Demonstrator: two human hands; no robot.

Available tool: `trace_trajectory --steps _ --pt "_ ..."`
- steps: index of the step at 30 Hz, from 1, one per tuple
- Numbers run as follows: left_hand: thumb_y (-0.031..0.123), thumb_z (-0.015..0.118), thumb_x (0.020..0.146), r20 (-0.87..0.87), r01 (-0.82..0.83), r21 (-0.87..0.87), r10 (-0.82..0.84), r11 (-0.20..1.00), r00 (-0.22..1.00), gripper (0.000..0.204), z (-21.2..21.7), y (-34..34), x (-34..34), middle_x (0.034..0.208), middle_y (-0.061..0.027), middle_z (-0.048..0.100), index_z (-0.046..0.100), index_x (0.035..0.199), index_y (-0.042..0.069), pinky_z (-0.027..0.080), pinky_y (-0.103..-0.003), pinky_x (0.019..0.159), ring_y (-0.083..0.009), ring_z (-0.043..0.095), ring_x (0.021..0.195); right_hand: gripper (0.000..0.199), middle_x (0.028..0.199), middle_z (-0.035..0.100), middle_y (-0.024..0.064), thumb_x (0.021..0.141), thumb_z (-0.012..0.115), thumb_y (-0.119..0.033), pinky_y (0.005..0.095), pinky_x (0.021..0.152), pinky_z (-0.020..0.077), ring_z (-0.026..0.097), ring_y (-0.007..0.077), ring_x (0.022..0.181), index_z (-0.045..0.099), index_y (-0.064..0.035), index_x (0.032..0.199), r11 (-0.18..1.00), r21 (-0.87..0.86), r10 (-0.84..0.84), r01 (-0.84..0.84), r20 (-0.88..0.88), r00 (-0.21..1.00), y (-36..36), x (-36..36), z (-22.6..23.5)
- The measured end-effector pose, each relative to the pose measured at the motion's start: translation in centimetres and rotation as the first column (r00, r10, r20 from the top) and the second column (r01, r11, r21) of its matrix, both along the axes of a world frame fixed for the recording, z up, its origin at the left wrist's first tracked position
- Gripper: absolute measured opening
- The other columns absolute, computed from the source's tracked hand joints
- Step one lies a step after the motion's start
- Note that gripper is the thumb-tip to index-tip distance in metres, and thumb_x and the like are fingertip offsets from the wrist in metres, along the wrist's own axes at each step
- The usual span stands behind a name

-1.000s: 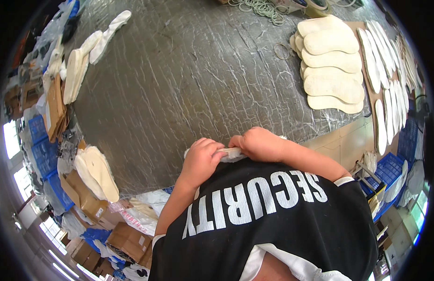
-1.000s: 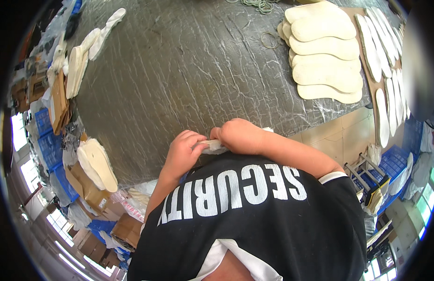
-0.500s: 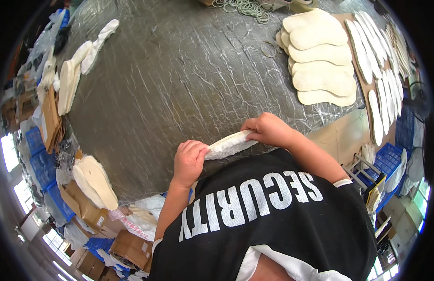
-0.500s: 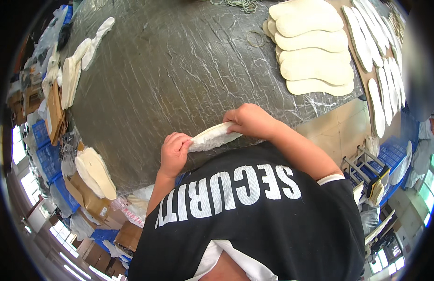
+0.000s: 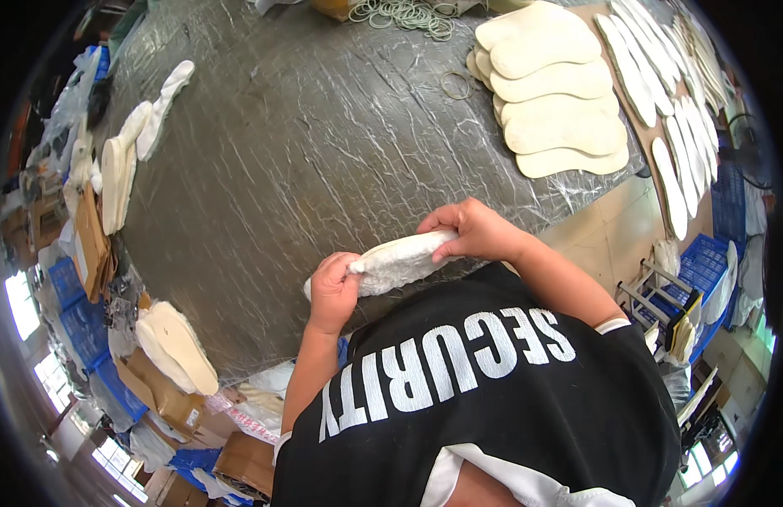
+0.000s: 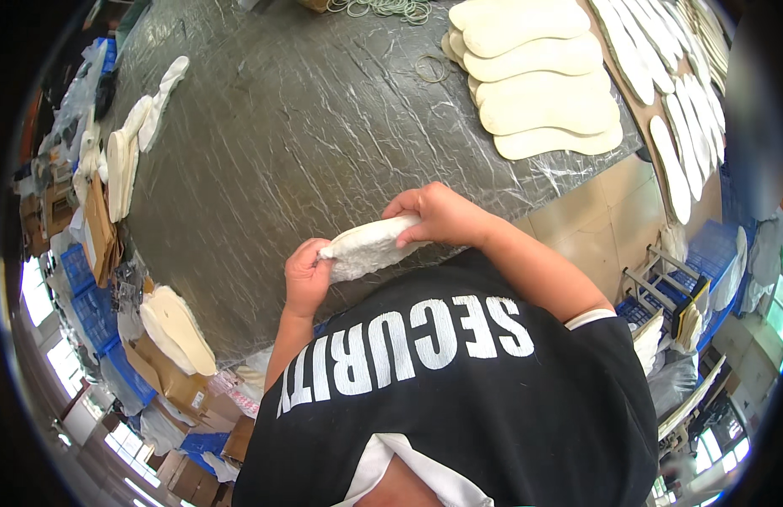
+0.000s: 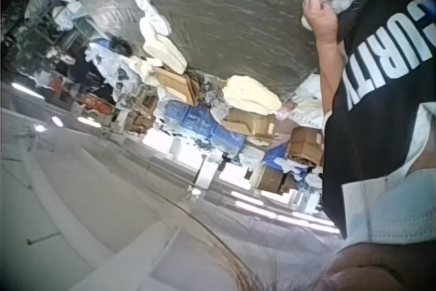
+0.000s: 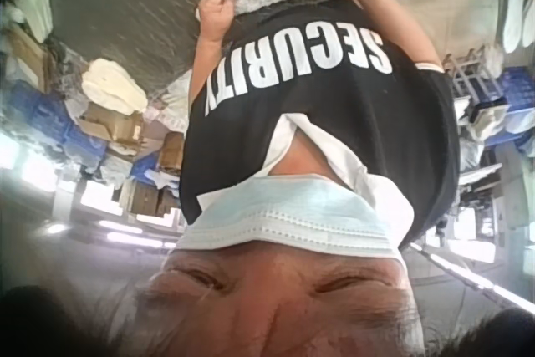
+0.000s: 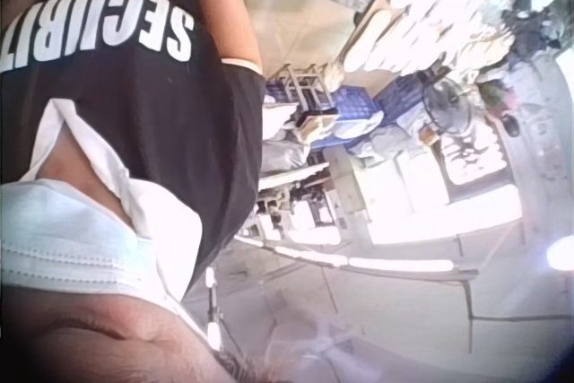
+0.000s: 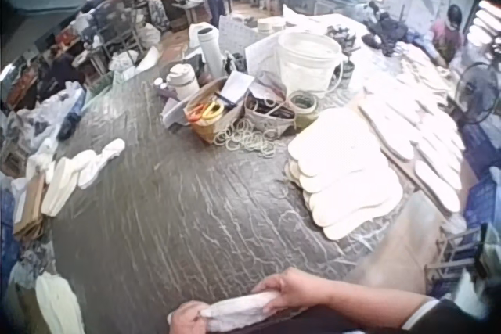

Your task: The recorder is hand-assembling shoe insoles by fitting a foam or padded layer into the fabric cover.

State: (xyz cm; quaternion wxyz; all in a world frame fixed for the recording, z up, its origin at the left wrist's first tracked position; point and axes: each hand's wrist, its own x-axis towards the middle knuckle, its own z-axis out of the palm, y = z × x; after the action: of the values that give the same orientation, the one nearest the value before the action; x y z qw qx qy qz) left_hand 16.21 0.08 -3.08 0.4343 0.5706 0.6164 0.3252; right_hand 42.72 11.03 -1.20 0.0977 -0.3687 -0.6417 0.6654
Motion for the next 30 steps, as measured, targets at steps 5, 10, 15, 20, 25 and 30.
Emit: trace_trajectory --steps 5,10,15,20,25,30 --pt "0.01 0.057 0.089 -0.033 0.055 -0.117 -0.06 0.992 0.998 0.011 1.1 1.3 0.7 0.085 -0.0108 0.065 0.062 0.094 0.0 0.049 -0.031 0.071 -0.02 0.062 0.077 0.025 0.087 0.07 0.0049 0.08 0.071 -0.01 0.0268 0.071 0.0502 0.064 0.0124 0.075 0.066 -0.0007 0.102 0.977 -0.082 -0.193 0.195 0.042 0.98 -0.8 -0.6 -1.0" --pt "0.016 0.059 0.092 0.578 0.103 -0.656 0.409 0.748 0.706 0.019 -0.2 2.9 -0.2 0.089 -0.0059 0.067 0.06 0.105 0.003 0.05 -0.027 0.07 -0.0119 0.062 0.078 0.055 0.114 0.062 0.0104 0.092 0.059 -0.039 0.0356 0.087 0.0516 0.062 0.0197 0.101 0.05 -0.0003 0.13 0.602 -0.789 -0.629 0.121 -0.376 0.68 -0.2 -0.7 -1.1" --pt "0.018 0.052 0.092 0.598 0.348 -0.802 0.646 0.486 0.475 0.016 0.6 2.9 0.1 0.064 -0.0057 0.05 0.057 0.101 0.005 0.032 -0.024 0.044 -0.0123 0.045 0.05 0.07 0.117 0.062 0.0067 0.081 0.074 -0.034 0.0317 0.086 0.0519 0.061 0.0143 0.101 0.045 0.0003 0.134 0.894 -0.448 -0.296 0.005 -0.583 0.757 0.9 -0.9 -0.4" --pt "0.022 0.051 0.093 0.604 0.442 -0.789 0.669 0.427 0.433 0.02 -0.3 1.9 1.1 0.063 -0.0081 0.051 0.055 0.103 0.006 0.033 -0.025 0.044 -0.0125 0.045 0.049 0.035 0.102 0.067 0.0022 0.081 0.073 -0.012 0.0193 0.061 0.0514 0.061 0.0052 0.08 0.062 -0.0073 0.115 0.852 -0.491 -0.414 0.184 -0.414 0.811 0.6 -1.2 -0.4" --pt "0.026 0.049 0.095 0.673 0.555 -0.718 0.623 0.421 0.399 0.027 -1.3 1.3 0.9 0.072 -0.0131 0.058 0.054 0.11 0.004 0.041 -0.025 0.046 -0.017 0.053 0.053 0.023 0.088 0.067 -0.0005 0.084 0.07 -0.013 0.0188 0.053 0.0465 0.056 0.0037 0.068 0.066 -0.007 0.106 0.864 -0.426 -0.413 0.268 -0.298 0.861 -0.1 -1.1 -0.5" --pt "0.034 0.058 0.091 0.743 0.273 -0.562 0.331 0.781 0.582 0.051 -0.3 1.4 0.9 0.099 -0.0132 0.063 0.048 0.126 -0.001 0.049 -0.028 0.074 -0.0198 0.063 0.084 0.014 0.075 0.062 -0.0034 0.087 0.067 -0.014 0.019 0.049 0.0416 0.05 0.0019 0.058 0.068 -0.0063 0.099 0.857 -0.386 -0.451 0.341 -0.246 0.858 -0.5 -1.1 -0.3"
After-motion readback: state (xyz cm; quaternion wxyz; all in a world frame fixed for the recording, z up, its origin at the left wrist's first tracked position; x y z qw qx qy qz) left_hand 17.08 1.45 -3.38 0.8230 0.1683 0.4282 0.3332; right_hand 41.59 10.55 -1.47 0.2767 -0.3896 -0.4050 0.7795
